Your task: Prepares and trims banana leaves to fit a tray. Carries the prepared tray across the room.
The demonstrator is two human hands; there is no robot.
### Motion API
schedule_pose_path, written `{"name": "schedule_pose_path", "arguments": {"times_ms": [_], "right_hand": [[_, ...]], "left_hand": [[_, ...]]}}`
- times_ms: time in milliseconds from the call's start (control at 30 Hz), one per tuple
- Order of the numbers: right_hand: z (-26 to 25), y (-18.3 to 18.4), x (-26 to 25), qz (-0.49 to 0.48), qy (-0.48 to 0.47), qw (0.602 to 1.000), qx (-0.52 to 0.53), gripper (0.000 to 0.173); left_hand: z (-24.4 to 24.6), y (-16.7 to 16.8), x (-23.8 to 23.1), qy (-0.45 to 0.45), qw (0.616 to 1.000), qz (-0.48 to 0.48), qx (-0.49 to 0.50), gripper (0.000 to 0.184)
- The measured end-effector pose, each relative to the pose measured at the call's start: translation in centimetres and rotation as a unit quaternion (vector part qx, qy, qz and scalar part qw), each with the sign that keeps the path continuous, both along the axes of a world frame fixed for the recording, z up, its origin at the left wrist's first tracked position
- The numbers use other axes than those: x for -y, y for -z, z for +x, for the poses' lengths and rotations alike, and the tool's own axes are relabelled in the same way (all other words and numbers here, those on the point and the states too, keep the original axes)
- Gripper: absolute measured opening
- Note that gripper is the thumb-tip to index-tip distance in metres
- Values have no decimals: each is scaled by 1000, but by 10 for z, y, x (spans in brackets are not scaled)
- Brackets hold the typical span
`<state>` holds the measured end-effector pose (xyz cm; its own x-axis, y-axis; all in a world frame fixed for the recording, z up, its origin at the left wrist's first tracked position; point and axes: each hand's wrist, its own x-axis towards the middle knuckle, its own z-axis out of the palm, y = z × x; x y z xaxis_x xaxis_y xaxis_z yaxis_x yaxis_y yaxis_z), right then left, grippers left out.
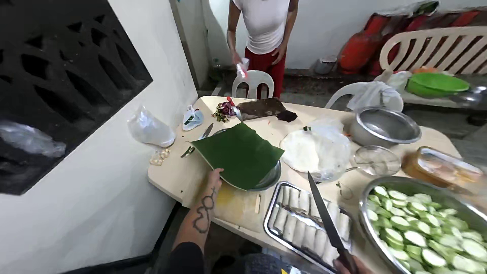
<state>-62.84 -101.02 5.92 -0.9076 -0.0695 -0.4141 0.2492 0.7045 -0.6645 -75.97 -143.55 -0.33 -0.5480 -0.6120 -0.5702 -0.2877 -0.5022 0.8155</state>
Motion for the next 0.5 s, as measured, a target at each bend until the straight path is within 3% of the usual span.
{"name": "schedule_pose_path", "arguments": {"times_ms": [133, 300, 433, 500], "right_hand": [[-7, -11, 14, 41, 7, 999, -10, 37], [4, -19, 52, 75, 102, 991, 28, 38], [17, -16, 107, 86, 176, 978, 75, 39], [21, -15, 141, 76, 209, 971, 92, 38]], "left_hand": [[-41, 12, 42, 79, 996, -4, 35, 42], [-95, 38, 96, 167, 984, -15, 68, 51], [-137, 74, 132, 201, 973, -76, 83, 63], [-150, 84, 151, 243, 953, -160, 79, 68]]}}
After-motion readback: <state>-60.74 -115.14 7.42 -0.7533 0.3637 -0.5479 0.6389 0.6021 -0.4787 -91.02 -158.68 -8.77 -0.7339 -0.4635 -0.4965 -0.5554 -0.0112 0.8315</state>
